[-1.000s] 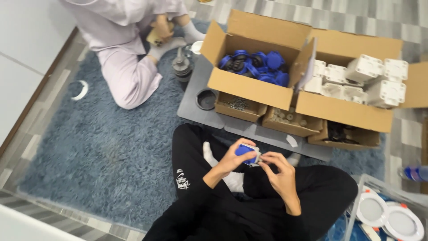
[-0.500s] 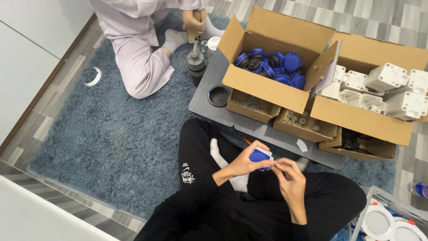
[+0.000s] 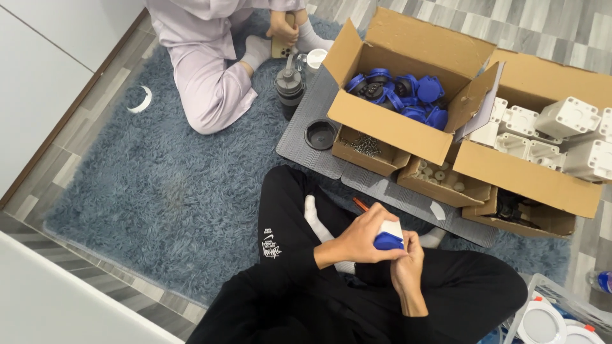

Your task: Assembling blue plastic electrical boxes by inserting white internal components and using a screwdriver to fasten or adjust them.

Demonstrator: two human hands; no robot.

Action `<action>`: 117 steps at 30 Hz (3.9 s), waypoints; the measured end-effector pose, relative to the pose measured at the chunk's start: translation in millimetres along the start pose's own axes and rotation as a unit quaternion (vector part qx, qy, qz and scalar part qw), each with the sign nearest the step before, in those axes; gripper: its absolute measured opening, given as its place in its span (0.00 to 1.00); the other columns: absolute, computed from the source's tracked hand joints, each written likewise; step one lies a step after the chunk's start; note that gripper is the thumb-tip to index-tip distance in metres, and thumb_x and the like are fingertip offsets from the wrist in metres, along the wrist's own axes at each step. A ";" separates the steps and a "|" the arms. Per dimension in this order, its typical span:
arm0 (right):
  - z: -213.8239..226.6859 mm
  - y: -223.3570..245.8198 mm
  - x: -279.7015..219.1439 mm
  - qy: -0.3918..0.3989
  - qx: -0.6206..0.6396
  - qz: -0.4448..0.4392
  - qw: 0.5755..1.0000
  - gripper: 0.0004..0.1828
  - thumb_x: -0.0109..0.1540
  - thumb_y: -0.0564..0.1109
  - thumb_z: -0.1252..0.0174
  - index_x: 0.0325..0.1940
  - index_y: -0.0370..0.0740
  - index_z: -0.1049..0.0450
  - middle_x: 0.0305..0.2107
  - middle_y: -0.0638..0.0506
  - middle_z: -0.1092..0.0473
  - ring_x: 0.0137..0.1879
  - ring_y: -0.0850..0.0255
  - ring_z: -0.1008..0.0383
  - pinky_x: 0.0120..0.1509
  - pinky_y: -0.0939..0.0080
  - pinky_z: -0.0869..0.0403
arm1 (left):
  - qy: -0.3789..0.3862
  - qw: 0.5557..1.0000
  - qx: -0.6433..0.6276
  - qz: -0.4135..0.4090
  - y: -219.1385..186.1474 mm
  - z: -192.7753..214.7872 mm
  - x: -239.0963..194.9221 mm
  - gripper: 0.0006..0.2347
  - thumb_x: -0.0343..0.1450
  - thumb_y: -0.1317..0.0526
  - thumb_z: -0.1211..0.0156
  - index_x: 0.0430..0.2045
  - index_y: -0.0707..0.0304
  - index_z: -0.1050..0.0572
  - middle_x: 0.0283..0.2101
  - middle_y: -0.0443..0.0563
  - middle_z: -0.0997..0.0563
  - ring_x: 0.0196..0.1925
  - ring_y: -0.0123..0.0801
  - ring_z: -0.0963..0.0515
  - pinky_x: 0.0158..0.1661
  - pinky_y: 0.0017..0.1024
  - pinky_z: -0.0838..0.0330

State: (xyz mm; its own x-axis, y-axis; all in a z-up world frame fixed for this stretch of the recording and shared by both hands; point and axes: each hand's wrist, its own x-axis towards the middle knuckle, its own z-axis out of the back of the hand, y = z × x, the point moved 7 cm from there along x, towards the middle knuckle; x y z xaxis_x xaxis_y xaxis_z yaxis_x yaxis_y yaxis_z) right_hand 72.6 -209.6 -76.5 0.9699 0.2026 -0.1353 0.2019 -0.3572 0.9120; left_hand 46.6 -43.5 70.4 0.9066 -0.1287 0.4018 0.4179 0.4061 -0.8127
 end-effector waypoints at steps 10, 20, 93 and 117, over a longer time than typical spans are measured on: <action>39.0 -14.1 0.4 0.012 -0.157 -0.031 0.987 0.29 0.81 0.53 0.62 0.54 0.24 0.25 0.35 0.40 0.24 0.34 0.62 0.28 0.35 0.65 0.28 | 0.037 0.979 0.090 -0.179 -20.8 -13.1 -11.7 0.27 0.71 0.46 0.33 0.54 0.71 0.26 0.49 0.61 0.27 0.47 0.48 0.23 0.53 0.40 0.27; 70.5 -75.9 49.7 0.026 -0.173 -0.104 0.979 0.24 0.72 0.49 0.48 0.68 0.31 0.32 0.54 0.38 0.27 0.55 0.53 0.25 0.60 0.53 0.24 | 0.069 0.996 -0.024 -0.049 21.0 -16.1 14.8 0.30 0.65 0.43 0.27 0.53 0.65 0.27 0.55 0.58 0.27 0.48 0.44 0.19 0.48 0.38 0.19; -145.0 208.4 70.8 0.144 -0.445 0.419 0.778 0.23 0.74 0.22 0.37 0.55 0.29 0.47 0.60 0.25 0.29 0.65 0.31 0.19 0.67 0.41 0.17 | -0.100 0.923 0.367 0.053 158.1 102.4 -47.2 0.15 0.74 0.49 0.28 0.42 0.61 0.19 0.53 0.48 0.20 0.60 0.41 0.24 0.62 0.44 0.41; -60.5 258.3 3.9 0.044 -0.219 0.402 0.888 0.15 0.87 0.40 0.55 0.72 0.55 0.51 0.59 0.28 0.33 0.43 0.40 0.27 0.52 0.45 0.19 | -0.167 0.985 -0.040 0.005 10.8 122.1 43.9 0.17 0.77 0.73 0.34 0.61 0.68 0.27 0.62 0.56 0.21 0.48 0.33 0.14 0.47 0.26 0.21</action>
State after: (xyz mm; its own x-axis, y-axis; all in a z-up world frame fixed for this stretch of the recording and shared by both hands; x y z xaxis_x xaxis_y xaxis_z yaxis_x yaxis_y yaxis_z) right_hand 120.2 -246.0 181.9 0.7580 0.1208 0.6409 -0.6422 -0.0338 0.7658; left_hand 83.8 65.7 130.8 0.8465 0.1841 0.4995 0.4253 0.3307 -0.8425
